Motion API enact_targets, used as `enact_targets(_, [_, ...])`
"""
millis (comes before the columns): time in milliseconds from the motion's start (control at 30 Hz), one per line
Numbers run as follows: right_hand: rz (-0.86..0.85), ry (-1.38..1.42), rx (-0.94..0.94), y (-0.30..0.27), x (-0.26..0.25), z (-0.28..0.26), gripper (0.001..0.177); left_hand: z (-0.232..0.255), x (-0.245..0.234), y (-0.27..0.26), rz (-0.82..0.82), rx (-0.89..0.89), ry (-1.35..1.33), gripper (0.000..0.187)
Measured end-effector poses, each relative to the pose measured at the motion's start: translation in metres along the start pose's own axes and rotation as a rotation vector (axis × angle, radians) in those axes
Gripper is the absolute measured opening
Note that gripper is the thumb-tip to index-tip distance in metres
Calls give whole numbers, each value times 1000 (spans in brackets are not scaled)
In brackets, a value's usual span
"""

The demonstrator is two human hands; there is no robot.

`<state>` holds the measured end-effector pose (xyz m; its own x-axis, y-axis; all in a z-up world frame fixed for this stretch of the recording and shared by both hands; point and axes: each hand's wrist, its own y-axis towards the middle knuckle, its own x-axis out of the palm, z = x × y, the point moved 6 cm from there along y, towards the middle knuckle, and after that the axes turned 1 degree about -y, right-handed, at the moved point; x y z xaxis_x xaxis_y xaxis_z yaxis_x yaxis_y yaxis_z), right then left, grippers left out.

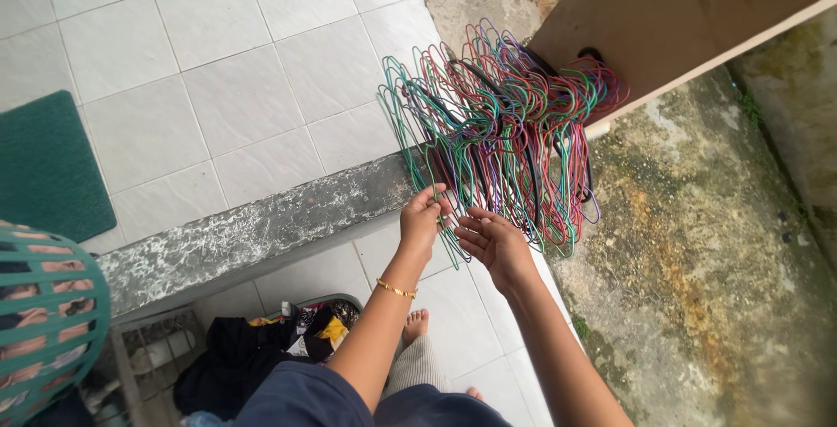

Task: The person picks up clothes from a laundry basket and places them onto plastic hangers. They then hang the hangers on a clothesline. The person repeats this process with multiple items of clothing.

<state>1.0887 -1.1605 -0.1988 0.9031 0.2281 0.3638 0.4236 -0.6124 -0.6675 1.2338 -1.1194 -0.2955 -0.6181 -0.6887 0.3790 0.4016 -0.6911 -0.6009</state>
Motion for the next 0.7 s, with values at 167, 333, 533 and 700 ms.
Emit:
enact_targets(167, [-84,-100,-45,-17,26,5,39,11,-6,-62,18,27,-48,33])
enact_targets(333, [-58,-414,-216,-39,39,18,42,4,-22,-120,42,100,-52,33])
enact_targets(533, [-154,-604,-532,-96,57,45,71,-39,-47,-202,104,189,67,35])
enact_targets(700, [-243,-816,-551,-142,50,96,54,-108,-74,-277,178,190,130,35])
